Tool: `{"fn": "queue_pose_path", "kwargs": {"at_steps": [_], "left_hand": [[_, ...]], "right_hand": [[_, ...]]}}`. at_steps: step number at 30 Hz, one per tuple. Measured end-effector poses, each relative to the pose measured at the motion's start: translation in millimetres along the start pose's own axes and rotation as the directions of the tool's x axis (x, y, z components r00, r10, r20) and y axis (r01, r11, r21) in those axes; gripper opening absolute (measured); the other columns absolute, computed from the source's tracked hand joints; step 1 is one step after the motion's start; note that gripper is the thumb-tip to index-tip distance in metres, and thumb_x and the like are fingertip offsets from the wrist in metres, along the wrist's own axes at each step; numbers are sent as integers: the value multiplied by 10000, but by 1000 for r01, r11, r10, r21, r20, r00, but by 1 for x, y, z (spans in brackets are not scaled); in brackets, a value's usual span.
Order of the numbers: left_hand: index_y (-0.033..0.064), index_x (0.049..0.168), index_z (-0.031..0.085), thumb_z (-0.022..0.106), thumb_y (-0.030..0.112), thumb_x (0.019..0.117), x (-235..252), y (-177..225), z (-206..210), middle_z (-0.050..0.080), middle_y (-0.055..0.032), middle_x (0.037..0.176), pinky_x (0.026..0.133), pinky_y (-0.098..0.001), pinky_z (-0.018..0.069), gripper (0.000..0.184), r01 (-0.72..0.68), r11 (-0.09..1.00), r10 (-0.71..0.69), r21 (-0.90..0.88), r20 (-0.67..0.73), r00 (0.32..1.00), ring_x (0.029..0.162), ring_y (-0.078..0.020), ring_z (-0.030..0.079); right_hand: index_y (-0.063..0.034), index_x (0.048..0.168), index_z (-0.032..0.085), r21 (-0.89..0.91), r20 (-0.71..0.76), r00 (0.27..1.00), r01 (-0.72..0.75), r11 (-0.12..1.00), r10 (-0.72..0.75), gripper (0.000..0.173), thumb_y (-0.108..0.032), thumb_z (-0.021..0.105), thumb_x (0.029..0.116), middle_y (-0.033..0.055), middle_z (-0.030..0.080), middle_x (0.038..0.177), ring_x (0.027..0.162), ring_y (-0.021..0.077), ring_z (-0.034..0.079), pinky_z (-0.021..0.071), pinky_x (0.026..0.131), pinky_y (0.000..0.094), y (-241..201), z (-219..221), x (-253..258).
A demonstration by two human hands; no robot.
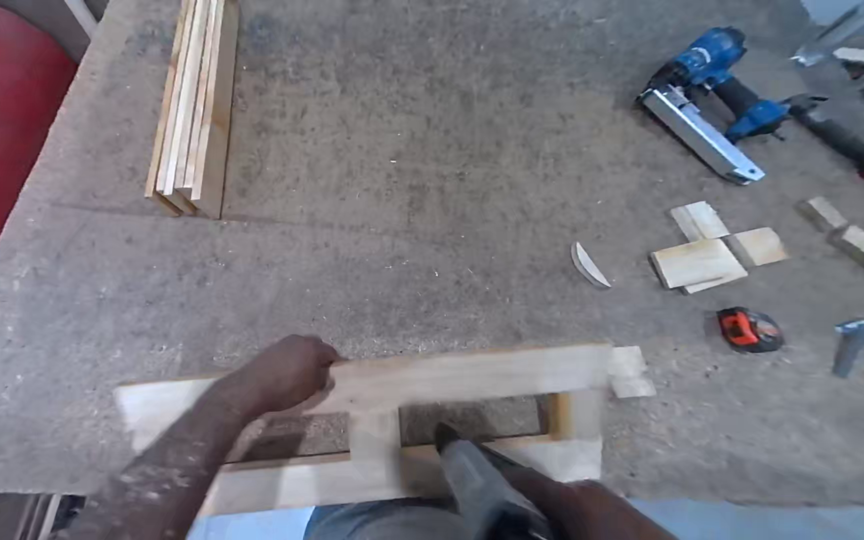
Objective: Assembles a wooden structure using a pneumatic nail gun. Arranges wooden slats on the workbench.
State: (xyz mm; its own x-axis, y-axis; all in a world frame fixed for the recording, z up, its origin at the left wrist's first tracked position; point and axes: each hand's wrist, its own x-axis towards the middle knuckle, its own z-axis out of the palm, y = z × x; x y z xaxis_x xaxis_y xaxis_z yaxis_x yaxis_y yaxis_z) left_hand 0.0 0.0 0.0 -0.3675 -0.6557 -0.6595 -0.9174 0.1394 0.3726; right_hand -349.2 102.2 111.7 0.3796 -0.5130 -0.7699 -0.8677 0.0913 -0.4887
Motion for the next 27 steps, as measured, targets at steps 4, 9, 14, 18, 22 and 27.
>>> {"fn": "queue_pose_path", "kwargs": {"at_steps": [4, 9, 14, 18, 22, 27], "left_hand": [[155, 1218, 737, 615, 419, 1003, 52, -40, 88, 620, -101, 1398, 1171, -570, 367, 361, 67, 997, -31, 44, -555, 831, 1396, -328, 492], [201, 1136, 765, 422, 479, 996, 71, -68, 159, 686, -102, 1200, 1100, -559, 422, 464, 222, 972, -183, -74, -832, 523, 1213, -339, 600], [174, 1068, 770, 420, 448, 970, 75, -66, 158, 700, -111, 1105, 1016, -549, 465, 455, 251, 966, -182, -64, -858, 480, 1113, -340, 634], [170, 1047, 771, 422, 440, 973, 78, -68, 159, 705, -108, 1081, 988, -529, 481, 448, 259, 964, -174, -58, -874, 454, 1076, -330, 644], [174, 1051, 771, 419, 447, 977, 79, -71, 161, 706, -109, 1077, 985, -524, 481, 451, 256, 965, -166, -53, -881, 443, 1072, -323, 645], [165, 1061, 766, 412, 452, 984, 79, -71, 160, 700, -115, 1085, 1018, -533, 465, 462, 250, 967, -163, -52, -880, 446, 1087, -331, 640]], "right_hand": [[-228, 1417, 542, -154, 132, 973, -168, 974, 189, 666, -553, 723, 863, 171, 719, 1062, 991, 402, 701, 548, 805, 645, 3, 25, 78], [-190, 1428, 518, -133, 181, 968, -151, 980, 174, 660, -481, 718, 871, 168, 712, 1057, 985, 389, 701, 556, 804, 619, -26, 25, 118], [-161, 1422, 502, -161, 222, 961, -128, 979, 162, 634, -489, 681, 911, 168, 699, 1062, 986, 384, 698, 559, 800, 609, -59, 18, 160], [-141, 1398, 510, -156, 275, 950, -107, 982, 147, 607, -484, 661, 921, 166, 693, 1039, 962, 377, 699, 562, 781, 603, -63, 16, 187], [-134, 1338, 546, -160, 320, 934, -110, 981, 157, 582, -488, 687, 897, 162, 694, 1025, 959, 371, 700, 561, 771, 594, -62, 12, 197], [-131, 1343, 541, -147, 354, 910, -175, 974, 217, 613, -482, 717, 872, 166, 698, 1062, 994, 375, 699, 560, 791, 599, -61, 9, 199]]}}
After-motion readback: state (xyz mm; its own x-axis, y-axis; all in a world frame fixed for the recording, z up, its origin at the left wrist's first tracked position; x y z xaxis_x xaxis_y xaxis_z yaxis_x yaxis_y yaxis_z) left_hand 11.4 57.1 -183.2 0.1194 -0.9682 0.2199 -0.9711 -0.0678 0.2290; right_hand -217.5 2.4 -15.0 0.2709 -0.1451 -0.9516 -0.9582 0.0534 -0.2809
